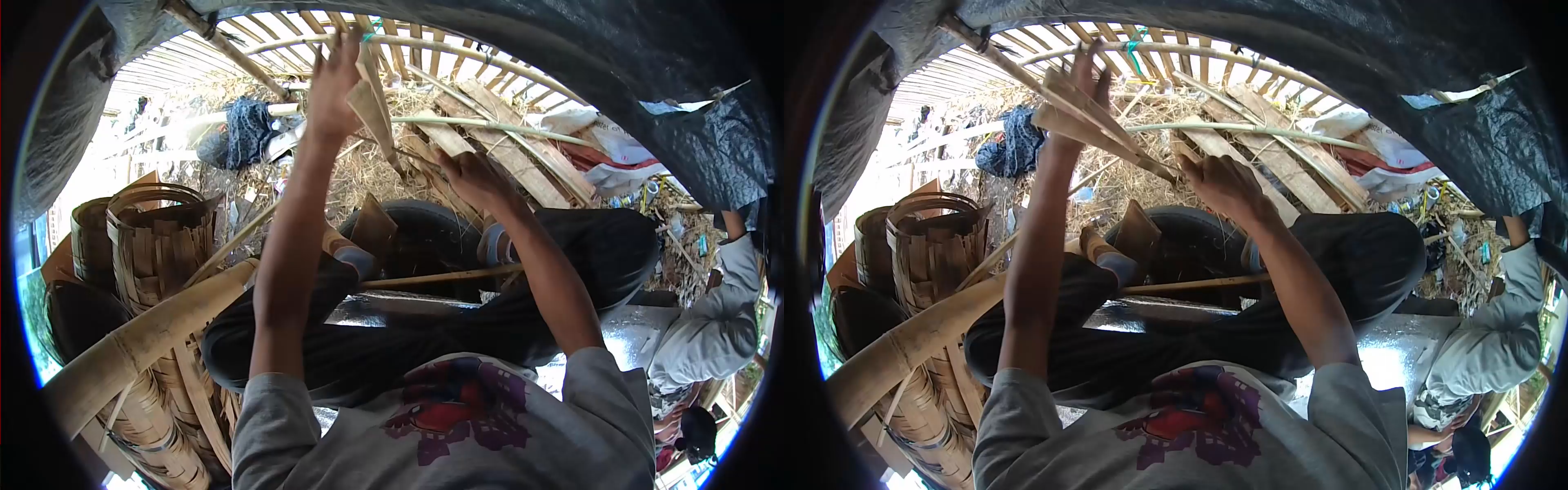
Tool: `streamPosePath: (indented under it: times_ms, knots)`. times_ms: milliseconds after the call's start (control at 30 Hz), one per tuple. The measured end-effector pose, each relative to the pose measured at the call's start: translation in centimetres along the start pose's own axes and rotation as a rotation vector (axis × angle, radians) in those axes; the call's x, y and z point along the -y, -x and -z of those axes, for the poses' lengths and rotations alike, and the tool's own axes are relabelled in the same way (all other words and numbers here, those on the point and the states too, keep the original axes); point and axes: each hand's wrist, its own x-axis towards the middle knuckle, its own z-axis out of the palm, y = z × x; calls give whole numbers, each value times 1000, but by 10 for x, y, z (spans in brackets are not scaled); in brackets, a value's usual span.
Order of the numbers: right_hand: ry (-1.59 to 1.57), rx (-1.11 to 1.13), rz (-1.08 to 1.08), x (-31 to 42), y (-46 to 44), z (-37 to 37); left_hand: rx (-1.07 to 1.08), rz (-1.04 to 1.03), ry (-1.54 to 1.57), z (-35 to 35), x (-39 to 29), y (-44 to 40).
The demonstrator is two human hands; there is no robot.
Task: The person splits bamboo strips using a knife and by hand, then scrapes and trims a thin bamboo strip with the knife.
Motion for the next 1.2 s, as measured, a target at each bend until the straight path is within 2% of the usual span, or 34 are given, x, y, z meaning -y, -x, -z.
streamPosePath:
  times_ms: [67,100,133,200,233,267,333,367,433,467,500,533,567,600,633,700,733,767,900,967,1067,1133,1167,1200]
  knots:
    - [-23,-52,-10,-4,-1,-5,-59,-58,32,4,12,-10]
    - [-46,-110,-16,-5,-2,-8,-50,62,274,-6,16,-2]
    - [-59,63,-35,-9,-10,-7,115,182,254,-13,6,19]
    - [14,47,-25,-2,-2,-12,474,396,149,-24,-18,59]
    - [103,-19,-9,1,-10,-1,163,300,190,-65,3,95]
    - [55,-77,11,-11,-13,-4,231,207,222,-66,5,77]
    - [72,-86,-50,-9,-14,-11,320,189,231,-57,-2,73]
    - [63,-50,-67,-6,-13,-9,226,172,224,-75,11,83]
    - [25,-1,-96,0,-10,-9,265,251,141,-59,9,60]
    - [108,-30,44,-4,-10,-12,258,321,162,-38,4,39]
    - [134,-22,88,-6,-11,-13,-81,-40,12,-40,23,30]
    - [160,-15,133,-9,-13,-13,-38,16,74,-14,22,13]
    - [153,-6,122,-9,-13,-14,-74,-205,14,11,30,0]
    - [27,-15,41,-9,-13,-14,-65,-203,25,8,25,5]
    - [-101,-23,-42,-9,-13,-14,11,38,341,3,21,15]
    - [42,-16,73,-6,-13,-14,95,102,153,-53,36,85]
    - [57,-20,-3,-4,-14,-13,141,128,57,-80,43,119]
    - [73,-39,-80,-4,-17,-9,191,231,124,-77,24,114]
    - [10,-54,-49,-14,-20,-21,222,138,125,-69,3,75]
    - [-17,26,-94,-13,-21,-22,229,100,128,-62,2,68]
    - [105,-125,136,-16,-17,-32,82,110,99,-36,6,37]
    - [47,-16,56,-14,-18,-29,19,130,119,-12,-1,7]
    - [27,20,26,-18,-19,-31,-65,74,180,-13,2,3]
    - [180,-123,154,-27,-25,-45,-29,157,268,-25,-1,13]
